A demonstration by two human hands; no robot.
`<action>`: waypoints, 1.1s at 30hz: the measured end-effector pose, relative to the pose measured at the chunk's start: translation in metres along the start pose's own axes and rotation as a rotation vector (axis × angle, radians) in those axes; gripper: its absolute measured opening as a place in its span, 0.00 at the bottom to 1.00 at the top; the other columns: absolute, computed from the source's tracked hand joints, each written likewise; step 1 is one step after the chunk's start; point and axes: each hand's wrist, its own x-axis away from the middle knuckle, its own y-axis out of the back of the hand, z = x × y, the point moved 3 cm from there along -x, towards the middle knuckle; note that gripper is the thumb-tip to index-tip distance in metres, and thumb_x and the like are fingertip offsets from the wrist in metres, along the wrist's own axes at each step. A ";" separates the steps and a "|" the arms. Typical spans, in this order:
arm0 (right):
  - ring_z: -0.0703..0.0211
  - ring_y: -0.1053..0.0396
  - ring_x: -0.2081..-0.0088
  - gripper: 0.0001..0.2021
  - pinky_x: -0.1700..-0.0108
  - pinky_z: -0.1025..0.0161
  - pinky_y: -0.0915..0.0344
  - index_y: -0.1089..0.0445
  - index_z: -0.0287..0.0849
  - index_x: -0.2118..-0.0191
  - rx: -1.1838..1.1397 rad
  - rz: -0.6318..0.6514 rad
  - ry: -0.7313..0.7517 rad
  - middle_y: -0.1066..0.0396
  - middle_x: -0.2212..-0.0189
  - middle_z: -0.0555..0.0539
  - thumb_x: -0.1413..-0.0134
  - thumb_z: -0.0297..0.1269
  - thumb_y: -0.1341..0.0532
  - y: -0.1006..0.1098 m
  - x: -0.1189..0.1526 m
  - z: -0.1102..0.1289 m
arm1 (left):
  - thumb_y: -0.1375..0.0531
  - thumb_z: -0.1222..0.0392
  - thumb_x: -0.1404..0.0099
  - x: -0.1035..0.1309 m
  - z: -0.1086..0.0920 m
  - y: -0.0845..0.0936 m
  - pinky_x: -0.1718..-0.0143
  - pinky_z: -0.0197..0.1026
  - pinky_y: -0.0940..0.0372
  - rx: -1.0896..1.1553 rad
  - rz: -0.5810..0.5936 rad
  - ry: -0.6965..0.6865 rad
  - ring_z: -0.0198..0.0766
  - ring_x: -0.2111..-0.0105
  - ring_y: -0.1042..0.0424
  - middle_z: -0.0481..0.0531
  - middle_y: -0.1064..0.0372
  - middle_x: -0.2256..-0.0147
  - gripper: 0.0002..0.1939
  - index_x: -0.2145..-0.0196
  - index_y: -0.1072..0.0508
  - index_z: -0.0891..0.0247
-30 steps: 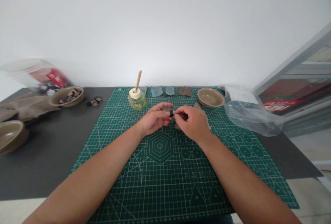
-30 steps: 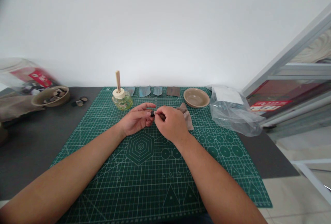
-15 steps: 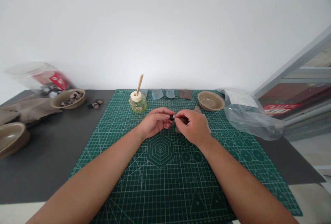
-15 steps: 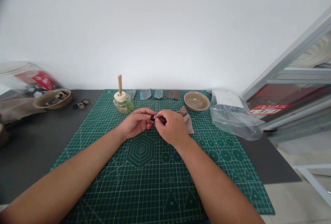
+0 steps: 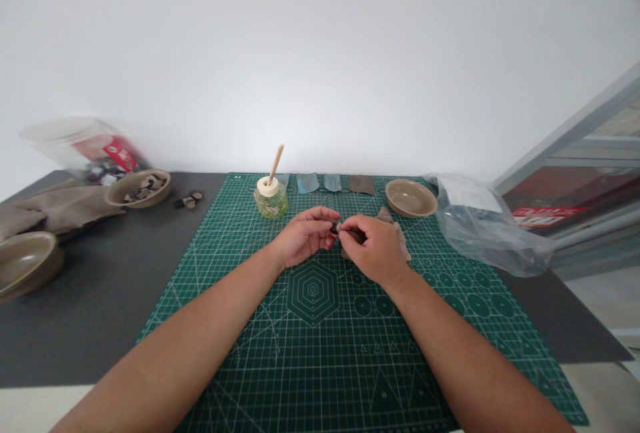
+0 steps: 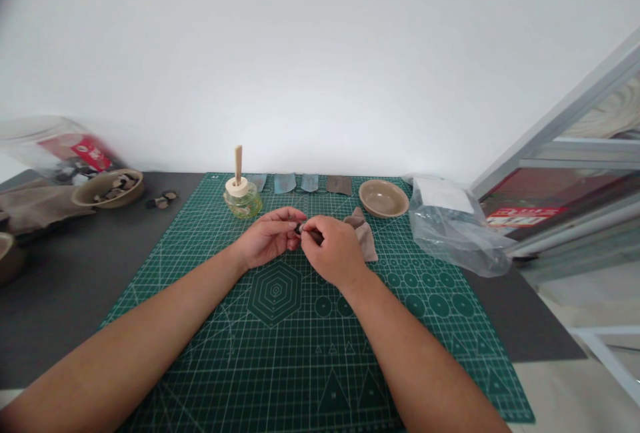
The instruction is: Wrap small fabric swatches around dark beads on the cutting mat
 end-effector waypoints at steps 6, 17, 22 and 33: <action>0.62 0.32 0.75 0.05 0.70 0.65 0.37 0.30 0.42 0.73 -0.033 0.027 -0.007 0.28 0.78 0.51 0.54 0.29 0.43 -0.002 0.000 -0.001 | 0.37 0.66 0.47 0.000 0.000 0.000 0.76 0.32 0.38 -0.002 -0.010 -0.014 0.30 0.79 0.32 0.50 0.31 0.76 0.08 0.67 0.31 0.68; 0.62 0.33 0.75 0.05 0.70 0.65 0.39 0.30 0.42 0.73 -0.003 0.010 -0.036 0.28 0.78 0.51 0.54 0.29 0.43 0.000 -0.001 -0.003 | 0.37 0.67 0.46 0.001 0.000 0.000 0.76 0.32 0.37 -0.025 -0.003 -0.018 0.31 0.79 0.32 0.51 0.31 0.75 0.07 0.68 0.30 0.70; 0.63 0.34 0.77 0.05 0.71 0.66 0.40 0.30 0.42 0.74 0.044 -0.016 -0.059 0.28 0.78 0.51 0.54 0.29 0.42 0.004 -0.002 -0.003 | 0.37 0.67 0.47 0.001 0.000 0.000 0.76 0.32 0.37 -0.036 -0.007 -0.017 0.31 0.79 0.32 0.52 0.31 0.76 0.07 0.68 0.29 0.70; 0.63 0.34 0.77 0.05 0.72 0.66 0.41 0.30 0.42 0.74 0.043 0.002 -0.015 0.29 0.80 0.52 0.54 0.29 0.42 0.003 -0.002 0.002 | 0.36 0.66 0.47 0.000 0.000 0.000 0.76 0.32 0.36 -0.041 -0.005 -0.012 0.30 0.79 0.32 0.51 0.31 0.76 0.07 0.69 0.29 0.69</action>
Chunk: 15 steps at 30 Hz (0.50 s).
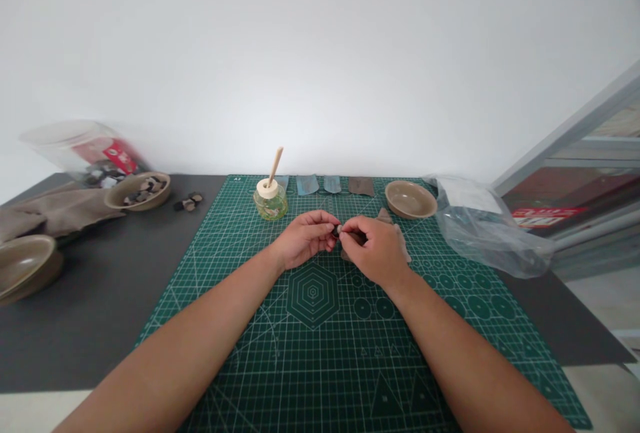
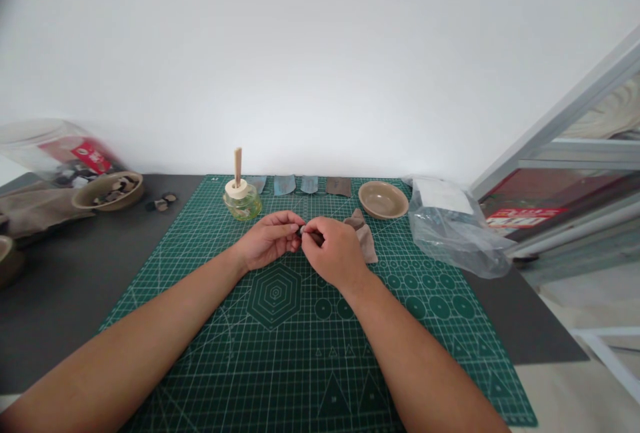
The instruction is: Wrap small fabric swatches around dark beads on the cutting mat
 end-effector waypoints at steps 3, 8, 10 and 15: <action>0.63 0.34 0.77 0.05 0.71 0.66 0.41 0.30 0.43 0.74 0.012 -0.006 -0.009 0.29 0.80 0.52 0.55 0.29 0.42 0.001 -0.001 -0.003 | 0.36 0.66 0.47 0.000 0.000 0.000 0.76 0.32 0.36 -0.005 -0.002 0.007 0.30 0.79 0.32 0.51 0.31 0.76 0.07 0.68 0.29 0.69; 0.63 0.34 0.76 0.05 0.69 0.66 0.41 0.29 0.42 0.74 0.014 -0.008 -0.034 0.29 0.79 0.52 0.54 0.29 0.42 0.002 -0.003 -0.006 | 0.37 0.66 0.47 0.001 -0.001 -0.001 0.76 0.33 0.37 -0.017 0.019 0.004 0.31 0.78 0.31 0.51 0.30 0.75 0.07 0.68 0.29 0.69; 0.63 0.34 0.76 0.05 0.69 0.66 0.41 0.29 0.43 0.74 0.017 -0.003 -0.033 0.28 0.79 0.52 0.54 0.29 0.42 0.002 -0.003 -0.005 | 0.37 0.66 0.46 0.001 -0.001 -0.001 0.76 0.33 0.36 -0.021 0.020 0.000 0.31 0.78 0.31 0.51 0.31 0.76 0.07 0.68 0.29 0.69; 0.64 0.35 0.77 0.05 0.69 0.66 0.42 0.29 0.43 0.75 0.042 0.005 -0.037 0.29 0.79 0.52 0.53 0.30 0.42 0.003 -0.003 -0.003 | 0.37 0.66 0.46 0.000 0.000 0.000 0.76 0.33 0.36 -0.026 0.002 0.000 0.31 0.78 0.31 0.51 0.30 0.76 0.07 0.68 0.29 0.69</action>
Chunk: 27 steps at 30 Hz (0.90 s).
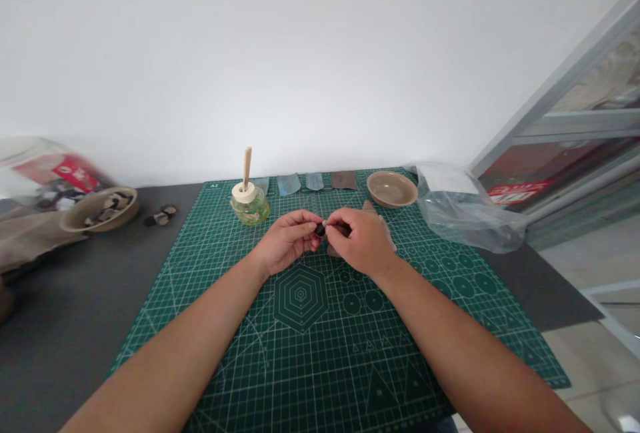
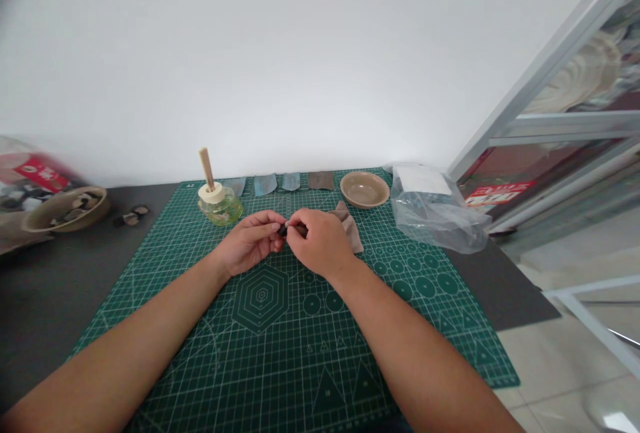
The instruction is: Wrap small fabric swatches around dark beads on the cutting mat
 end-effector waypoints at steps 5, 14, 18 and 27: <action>0.64 0.35 0.76 0.05 0.69 0.66 0.42 0.30 0.43 0.75 -0.005 0.000 0.014 0.29 0.79 0.52 0.54 0.30 0.42 0.001 0.000 0.000 | 0.37 0.66 0.46 0.000 -0.001 -0.001 0.77 0.32 0.36 -0.011 -0.017 -0.002 0.30 0.79 0.32 0.51 0.30 0.76 0.08 0.67 0.29 0.69; 0.64 0.34 0.75 0.05 0.70 0.66 0.41 0.30 0.41 0.73 -0.079 0.056 0.064 0.30 0.78 0.51 0.53 0.29 0.43 -0.005 0.002 -0.001 | 0.37 0.63 0.44 -0.003 0.000 -0.001 0.79 0.31 0.38 -0.018 -0.043 -0.027 0.30 0.80 0.33 0.50 0.32 0.78 0.07 0.70 0.31 0.68; 0.64 0.34 0.74 0.04 0.70 0.66 0.41 0.30 0.41 0.73 -0.102 0.070 0.058 0.30 0.78 0.52 0.54 0.29 0.42 -0.007 0.003 -0.002 | 0.37 0.62 0.44 -0.003 0.000 0.000 0.79 0.31 0.38 -0.025 -0.053 -0.031 0.30 0.81 0.33 0.50 0.32 0.78 0.07 0.71 0.32 0.68; 0.65 0.37 0.75 0.03 0.71 0.66 0.44 0.32 0.40 0.75 -0.038 0.108 0.094 0.32 0.80 0.52 0.54 0.28 0.41 -0.008 0.003 -0.001 | 0.36 0.62 0.46 -0.003 0.001 0.000 0.77 0.31 0.37 -0.046 -0.063 -0.004 0.30 0.80 0.32 0.51 0.31 0.78 0.09 0.71 0.32 0.70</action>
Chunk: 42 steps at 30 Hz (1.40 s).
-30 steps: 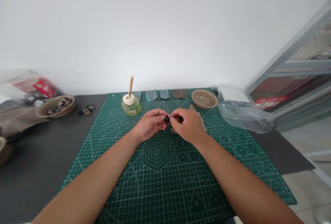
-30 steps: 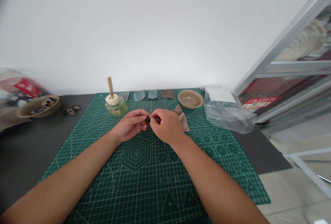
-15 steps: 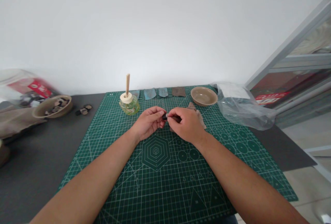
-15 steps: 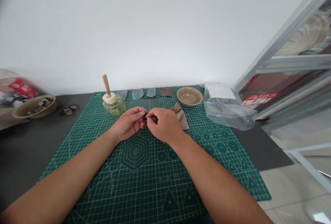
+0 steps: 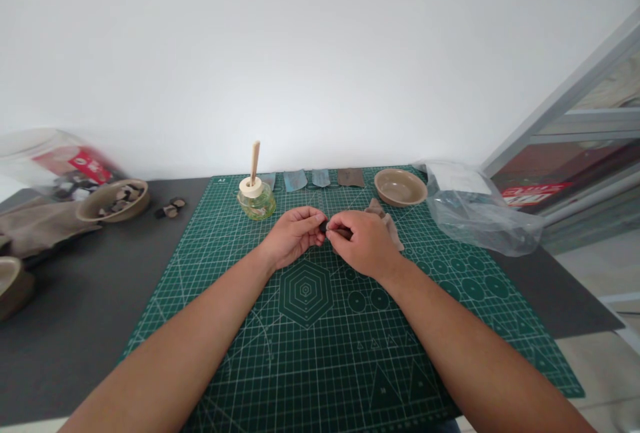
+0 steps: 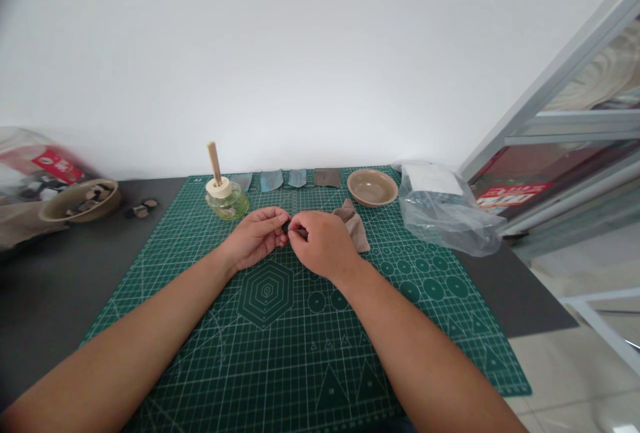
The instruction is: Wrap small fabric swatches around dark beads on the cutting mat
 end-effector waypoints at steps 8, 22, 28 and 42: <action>0.65 0.39 0.76 0.04 0.72 0.67 0.46 0.34 0.40 0.77 0.007 -0.009 -0.002 0.34 0.81 0.52 0.56 0.27 0.42 0.000 0.000 0.001 | 0.37 0.62 0.45 0.000 0.000 0.001 0.74 0.33 0.35 0.012 0.030 0.010 0.31 0.78 0.31 0.52 0.30 0.77 0.09 0.68 0.29 0.71; 0.65 0.38 0.78 0.03 0.72 0.66 0.44 0.34 0.41 0.77 0.034 -0.140 -0.064 0.34 0.82 0.53 0.57 0.29 0.42 0.007 -0.001 -0.001 | 0.36 0.73 0.53 0.001 -0.003 0.001 0.72 0.33 0.34 0.060 0.023 -0.006 0.31 0.76 0.30 0.51 0.29 0.73 0.12 0.67 0.27 0.70; 0.65 0.37 0.78 0.02 0.72 0.66 0.43 0.33 0.41 0.76 0.008 -0.178 -0.093 0.32 0.81 0.52 0.57 0.29 0.42 0.008 -0.001 -0.006 | 0.37 0.72 0.51 0.000 -0.004 0.003 0.74 0.33 0.33 0.087 0.013 0.023 0.31 0.77 0.30 0.53 0.28 0.73 0.11 0.67 0.27 0.71; 0.64 0.33 0.75 0.04 0.69 0.67 0.39 0.30 0.41 0.73 -0.029 -0.136 -0.009 0.28 0.77 0.51 0.56 0.27 0.41 0.008 0.000 0.003 | 0.39 0.69 0.48 0.000 -0.004 0.002 0.74 0.34 0.33 0.085 0.026 0.033 0.34 0.77 0.29 0.55 0.27 0.74 0.10 0.66 0.26 0.72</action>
